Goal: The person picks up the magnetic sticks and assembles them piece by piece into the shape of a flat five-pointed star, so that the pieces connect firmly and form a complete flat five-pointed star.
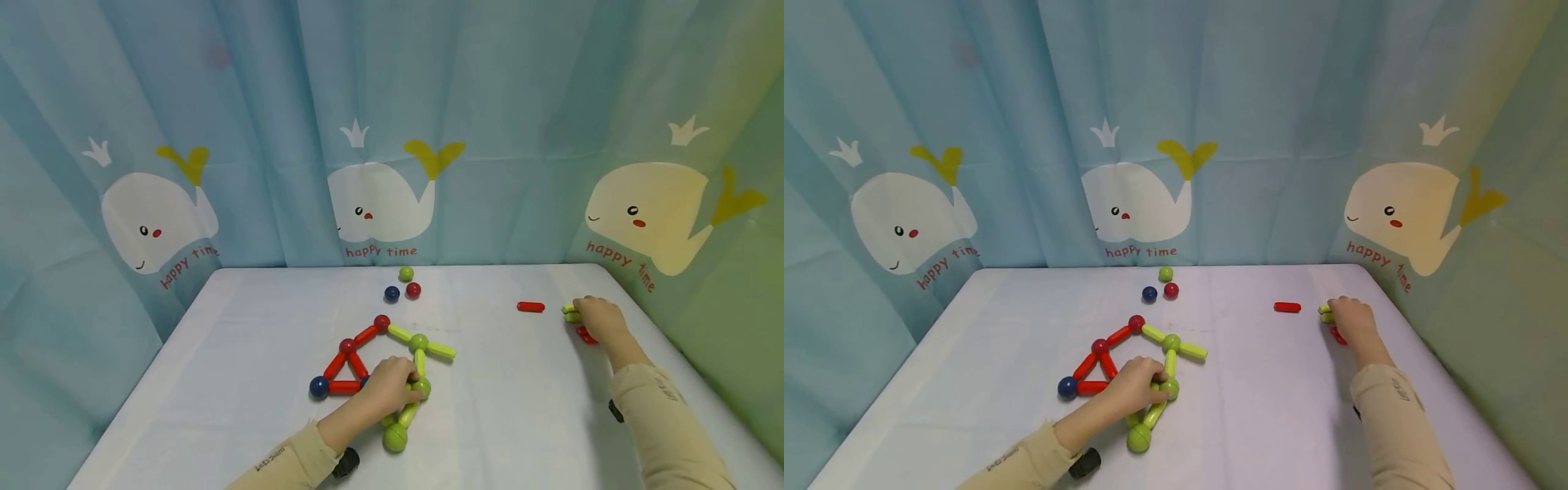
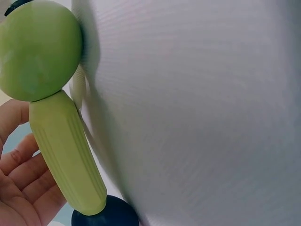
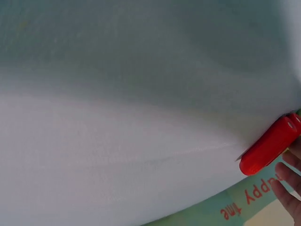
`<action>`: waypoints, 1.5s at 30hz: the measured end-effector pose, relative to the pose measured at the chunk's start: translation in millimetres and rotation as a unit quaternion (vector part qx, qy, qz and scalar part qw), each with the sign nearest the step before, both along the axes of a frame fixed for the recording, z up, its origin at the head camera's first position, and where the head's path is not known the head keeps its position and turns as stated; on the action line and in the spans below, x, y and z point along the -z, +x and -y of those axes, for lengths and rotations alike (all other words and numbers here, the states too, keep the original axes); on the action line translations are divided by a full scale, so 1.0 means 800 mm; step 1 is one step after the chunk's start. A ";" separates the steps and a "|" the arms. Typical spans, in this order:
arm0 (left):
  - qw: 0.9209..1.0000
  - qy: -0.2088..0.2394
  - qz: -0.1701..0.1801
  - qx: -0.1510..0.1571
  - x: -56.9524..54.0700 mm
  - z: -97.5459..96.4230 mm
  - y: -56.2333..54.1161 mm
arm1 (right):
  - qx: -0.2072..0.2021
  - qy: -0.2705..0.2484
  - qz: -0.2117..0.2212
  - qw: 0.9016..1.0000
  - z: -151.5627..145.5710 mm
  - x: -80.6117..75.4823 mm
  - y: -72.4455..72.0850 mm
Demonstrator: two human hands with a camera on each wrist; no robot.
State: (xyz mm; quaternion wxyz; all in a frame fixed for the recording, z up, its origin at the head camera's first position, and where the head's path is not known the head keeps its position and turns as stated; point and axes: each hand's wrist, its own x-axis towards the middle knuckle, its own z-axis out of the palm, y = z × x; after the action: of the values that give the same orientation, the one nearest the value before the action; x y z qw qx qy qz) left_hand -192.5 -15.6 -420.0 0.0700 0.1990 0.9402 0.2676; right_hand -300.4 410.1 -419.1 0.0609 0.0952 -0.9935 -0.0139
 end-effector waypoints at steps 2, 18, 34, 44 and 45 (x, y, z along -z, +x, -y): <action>1.000 -0.005 -0.001 -0.002 0.001 0.000 0.000 | -0.013 0.027 -0.014 0.999 0.002 0.003 0.000; 1.000 -0.007 -0.009 0.005 -0.002 -0.001 0.000 | -0.073 0.103 -0.049 0.991 0.004 0.001 0.008; 1.000 -0.003 -0.006 0.003 -0.001 0.000 0.002 | -0.125 0.020 -0.069 0.990 0.035 -0.026 0.023; 1.000 0.008 0.007 -0.006 0.002 -0.001 0.004 | -0.146 -0.035 -0.144 0.978 0.062 -0.028 0.042; 1.000 0.008 0.007 -0.006 0.002 -0.001 0.004 | -0.146 -0.043 -0.152 0.977 0.066 -0.028 0.045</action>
State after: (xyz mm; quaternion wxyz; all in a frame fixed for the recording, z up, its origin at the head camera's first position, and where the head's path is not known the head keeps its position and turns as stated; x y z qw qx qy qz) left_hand -189.4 -15.0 -421.4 0.0735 0.1918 0.9388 0.2767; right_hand -264.5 357.1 -396.4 0.2161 0.2335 -0.9477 0.0236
